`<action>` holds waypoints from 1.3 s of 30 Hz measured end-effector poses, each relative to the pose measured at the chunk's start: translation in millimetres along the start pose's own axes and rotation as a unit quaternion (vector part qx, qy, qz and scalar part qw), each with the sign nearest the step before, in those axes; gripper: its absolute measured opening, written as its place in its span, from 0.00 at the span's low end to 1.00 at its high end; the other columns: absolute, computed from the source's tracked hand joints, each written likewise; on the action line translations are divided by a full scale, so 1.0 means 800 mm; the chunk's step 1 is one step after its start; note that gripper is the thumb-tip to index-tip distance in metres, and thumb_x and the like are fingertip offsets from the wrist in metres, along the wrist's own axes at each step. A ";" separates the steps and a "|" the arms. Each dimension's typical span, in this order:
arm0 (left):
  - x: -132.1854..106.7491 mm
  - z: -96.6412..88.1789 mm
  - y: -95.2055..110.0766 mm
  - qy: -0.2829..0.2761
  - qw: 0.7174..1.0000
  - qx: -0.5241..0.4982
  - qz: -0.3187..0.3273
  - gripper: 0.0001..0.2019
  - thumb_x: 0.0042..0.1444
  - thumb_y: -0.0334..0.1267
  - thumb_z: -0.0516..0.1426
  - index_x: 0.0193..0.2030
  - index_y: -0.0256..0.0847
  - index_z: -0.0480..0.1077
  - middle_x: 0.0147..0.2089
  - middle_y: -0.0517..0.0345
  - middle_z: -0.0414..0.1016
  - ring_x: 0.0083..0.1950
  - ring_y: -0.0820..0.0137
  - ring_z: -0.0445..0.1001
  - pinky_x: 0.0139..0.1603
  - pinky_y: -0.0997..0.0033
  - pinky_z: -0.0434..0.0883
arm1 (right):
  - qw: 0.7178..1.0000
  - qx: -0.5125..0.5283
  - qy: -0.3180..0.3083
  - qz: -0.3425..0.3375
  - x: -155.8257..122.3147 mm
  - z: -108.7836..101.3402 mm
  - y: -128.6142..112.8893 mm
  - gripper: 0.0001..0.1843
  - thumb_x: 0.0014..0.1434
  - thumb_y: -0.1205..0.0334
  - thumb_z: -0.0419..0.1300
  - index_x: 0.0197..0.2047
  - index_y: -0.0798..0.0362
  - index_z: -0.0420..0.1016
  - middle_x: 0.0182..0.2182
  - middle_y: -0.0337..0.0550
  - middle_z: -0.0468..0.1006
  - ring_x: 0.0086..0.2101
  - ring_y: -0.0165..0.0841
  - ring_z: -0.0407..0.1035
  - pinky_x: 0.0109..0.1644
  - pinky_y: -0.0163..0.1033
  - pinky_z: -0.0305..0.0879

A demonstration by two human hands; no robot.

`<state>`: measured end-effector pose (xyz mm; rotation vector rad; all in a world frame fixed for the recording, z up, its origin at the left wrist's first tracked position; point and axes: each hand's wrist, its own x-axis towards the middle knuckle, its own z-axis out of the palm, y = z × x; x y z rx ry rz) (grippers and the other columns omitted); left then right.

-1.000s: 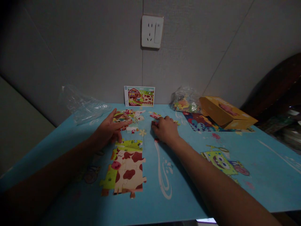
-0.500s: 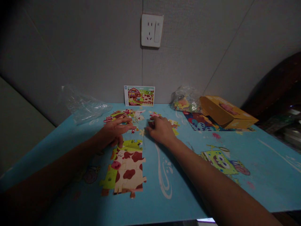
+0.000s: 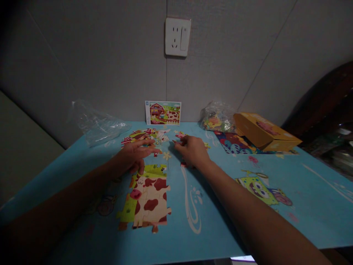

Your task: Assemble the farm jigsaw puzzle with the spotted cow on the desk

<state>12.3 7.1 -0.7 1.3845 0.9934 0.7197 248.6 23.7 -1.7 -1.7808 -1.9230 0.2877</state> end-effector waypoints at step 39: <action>-0.006 0.004 0.002 0.072 0.992 0.050 0.093 0.28 0.57 0.39 0.58 0.65 0.34 0.63 0.19 0.65 0.72 0.12 0.78 0.66 0.10 0.83 0.55 | 0.970 0.038 -0.002 -0.240 -0.026 0.000 -0.030 0.17 0.62 0.62 0.57 0.54 0.54 0.72 0.45 0.51 0.74 0.40 0.37 0.70 0.47 0.42 0.65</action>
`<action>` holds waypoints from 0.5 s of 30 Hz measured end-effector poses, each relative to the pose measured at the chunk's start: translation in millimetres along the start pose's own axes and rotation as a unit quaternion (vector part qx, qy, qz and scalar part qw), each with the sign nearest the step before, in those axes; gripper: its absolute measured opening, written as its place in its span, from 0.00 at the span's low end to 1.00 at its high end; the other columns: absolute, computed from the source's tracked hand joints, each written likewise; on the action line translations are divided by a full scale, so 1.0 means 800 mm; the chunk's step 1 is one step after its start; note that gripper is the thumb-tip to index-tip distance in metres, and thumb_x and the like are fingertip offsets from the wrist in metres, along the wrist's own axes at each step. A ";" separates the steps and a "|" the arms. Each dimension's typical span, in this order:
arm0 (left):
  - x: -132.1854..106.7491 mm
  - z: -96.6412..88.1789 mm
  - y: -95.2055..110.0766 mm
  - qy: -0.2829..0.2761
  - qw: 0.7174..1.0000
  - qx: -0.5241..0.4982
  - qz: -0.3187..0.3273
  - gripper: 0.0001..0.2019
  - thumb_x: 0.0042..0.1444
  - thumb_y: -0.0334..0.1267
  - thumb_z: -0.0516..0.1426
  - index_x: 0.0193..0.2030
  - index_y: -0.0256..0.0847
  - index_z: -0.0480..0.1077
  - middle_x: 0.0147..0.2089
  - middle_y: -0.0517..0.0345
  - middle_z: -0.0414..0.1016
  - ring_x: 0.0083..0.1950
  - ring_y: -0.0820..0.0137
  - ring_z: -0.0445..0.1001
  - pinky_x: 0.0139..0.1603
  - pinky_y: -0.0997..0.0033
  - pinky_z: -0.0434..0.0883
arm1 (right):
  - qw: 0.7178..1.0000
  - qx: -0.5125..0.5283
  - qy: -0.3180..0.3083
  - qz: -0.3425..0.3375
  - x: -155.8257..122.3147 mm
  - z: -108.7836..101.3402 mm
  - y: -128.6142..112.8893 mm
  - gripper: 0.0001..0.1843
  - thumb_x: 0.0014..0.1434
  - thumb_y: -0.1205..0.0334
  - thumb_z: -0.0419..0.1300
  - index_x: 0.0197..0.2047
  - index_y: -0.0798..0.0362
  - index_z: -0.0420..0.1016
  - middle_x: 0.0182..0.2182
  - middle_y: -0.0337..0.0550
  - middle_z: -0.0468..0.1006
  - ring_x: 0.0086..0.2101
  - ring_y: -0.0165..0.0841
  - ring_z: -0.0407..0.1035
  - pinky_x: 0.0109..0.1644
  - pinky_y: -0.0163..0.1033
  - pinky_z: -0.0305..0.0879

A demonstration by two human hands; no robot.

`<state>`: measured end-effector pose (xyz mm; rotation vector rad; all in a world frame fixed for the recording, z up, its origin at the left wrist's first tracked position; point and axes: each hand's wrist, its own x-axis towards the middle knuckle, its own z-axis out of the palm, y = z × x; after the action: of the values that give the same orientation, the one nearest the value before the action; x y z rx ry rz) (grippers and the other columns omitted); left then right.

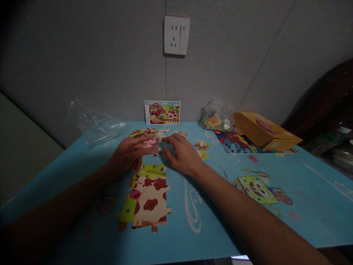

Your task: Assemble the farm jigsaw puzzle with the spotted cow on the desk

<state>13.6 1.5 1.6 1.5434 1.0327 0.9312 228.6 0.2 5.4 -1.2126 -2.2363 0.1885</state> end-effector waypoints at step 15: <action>0.010 -0.006 -0.003 0.122 0.985 -0.116 -0.043 0.44 0.55 0.41 0.61 0.74 0.43 0.42 0.62 0.36 0.67 0.21 0.76 0.76 0.11 0.80 0.56 | 0.892 -0.266 -0.180 0.318 -0.007 -0.028 0.029 0.27 0.61 0.50 0.56 0.54 0.63 0.72 0.48 0.69 0.72 0.50 0.56 0.69 0.48 0.50 0.64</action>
<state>11.0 10.7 0.3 1.2036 1.1107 1.1576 260.0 5.5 12.1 -2.3681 -2.1679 0.0472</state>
